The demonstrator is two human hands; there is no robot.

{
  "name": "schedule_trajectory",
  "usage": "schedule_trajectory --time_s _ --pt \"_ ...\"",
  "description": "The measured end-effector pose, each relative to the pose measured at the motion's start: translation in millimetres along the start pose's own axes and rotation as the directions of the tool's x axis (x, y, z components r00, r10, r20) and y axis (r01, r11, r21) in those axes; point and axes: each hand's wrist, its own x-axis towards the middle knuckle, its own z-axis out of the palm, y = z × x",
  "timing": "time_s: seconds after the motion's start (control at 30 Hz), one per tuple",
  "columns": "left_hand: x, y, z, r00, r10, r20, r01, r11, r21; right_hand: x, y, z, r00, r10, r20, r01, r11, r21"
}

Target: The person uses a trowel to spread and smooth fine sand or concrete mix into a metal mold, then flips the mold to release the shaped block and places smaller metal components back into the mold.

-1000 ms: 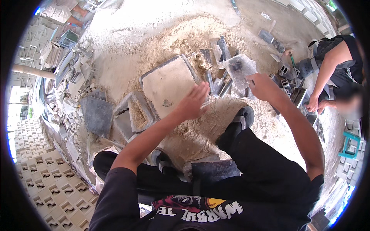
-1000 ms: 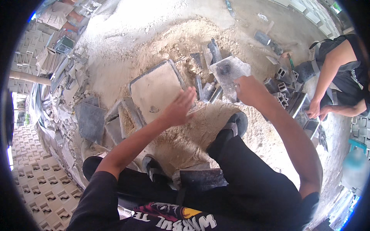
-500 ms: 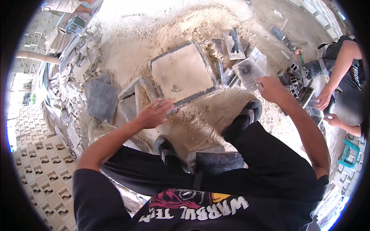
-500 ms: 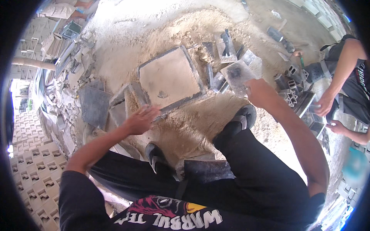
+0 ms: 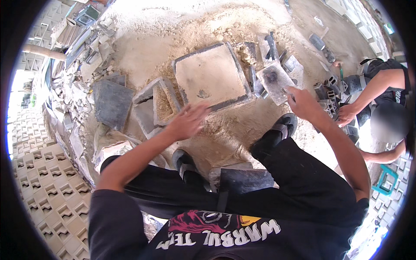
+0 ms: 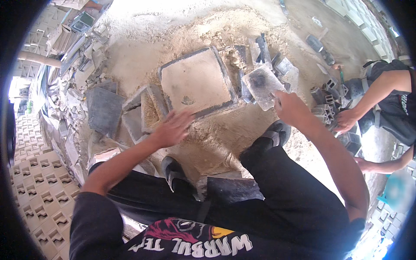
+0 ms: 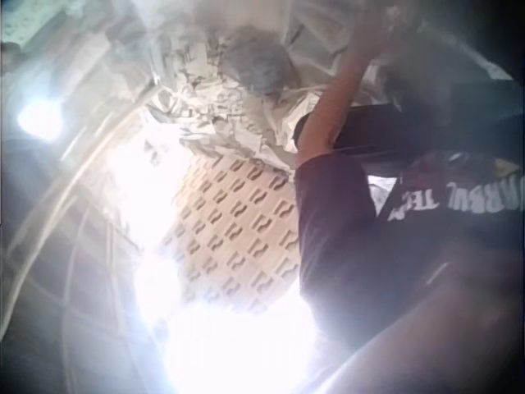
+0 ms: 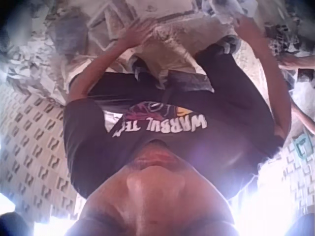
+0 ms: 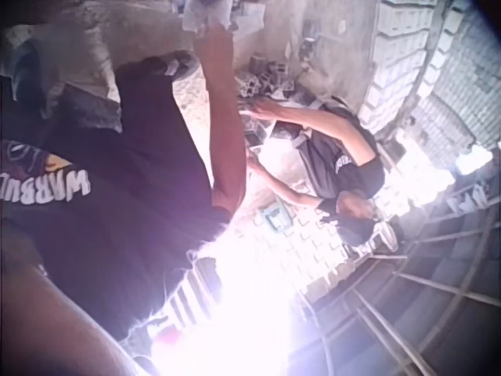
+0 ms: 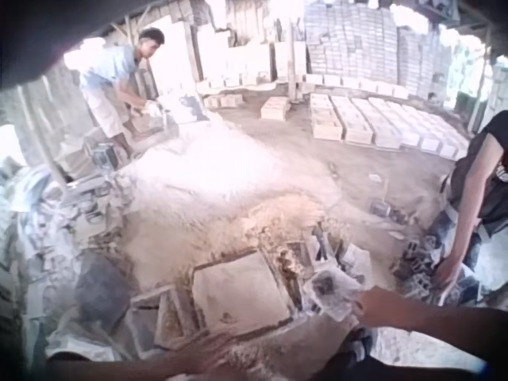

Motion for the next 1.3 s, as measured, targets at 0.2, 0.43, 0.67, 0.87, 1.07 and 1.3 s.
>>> schedule_trajectory --time_s 0.2,0.43,0.67,0.87,1.07,1.3 --pt "-47.7 -44.4 -46.8 0.907 -0.412 0.088 0.39 0.9 0.194 27.6 12.8 5.0 0.981 -0.128 -0.144 0.118 0.99 -0.074" --pt "12.5 9.1 1.2 0.91 -0.367 -0.19 0.335 0.924 -0.183 49.7 -22.5 8.6 0.965 -0.228 -0.13 0.22 0.973 -0.077" --pt "110.4 -74.3 14.5 0.557 -0.754 -0.347 0.656 0.656 -0.373 25.9 -25.4 22.9 0.978 -0.201 -0.059 0.197 0.978 -0.071" --pt "129.5 -203.8 5.2 0.366 -0.875 -0.317 0.747 0.479 -0.46 20.6 -40.2 19.3 0.982 -0.185 -0.047 0.183 0.982 -0.049" --pt "65.8 -213.5 -32.9 0.486 -0.767 -0.419 0.643 0.638 -0.422 22.3 -71.5 25.3 0.924 -0.38 0.043 0.382 0.907 -0.18" --pt "72.2 -114.1 3.0 0.852 -0.461 -0.25 0.423 0.886 -0.192 26.3 -117.7 39.1 0.832 -0.472 0.29 0.551 0.763 -0.338"
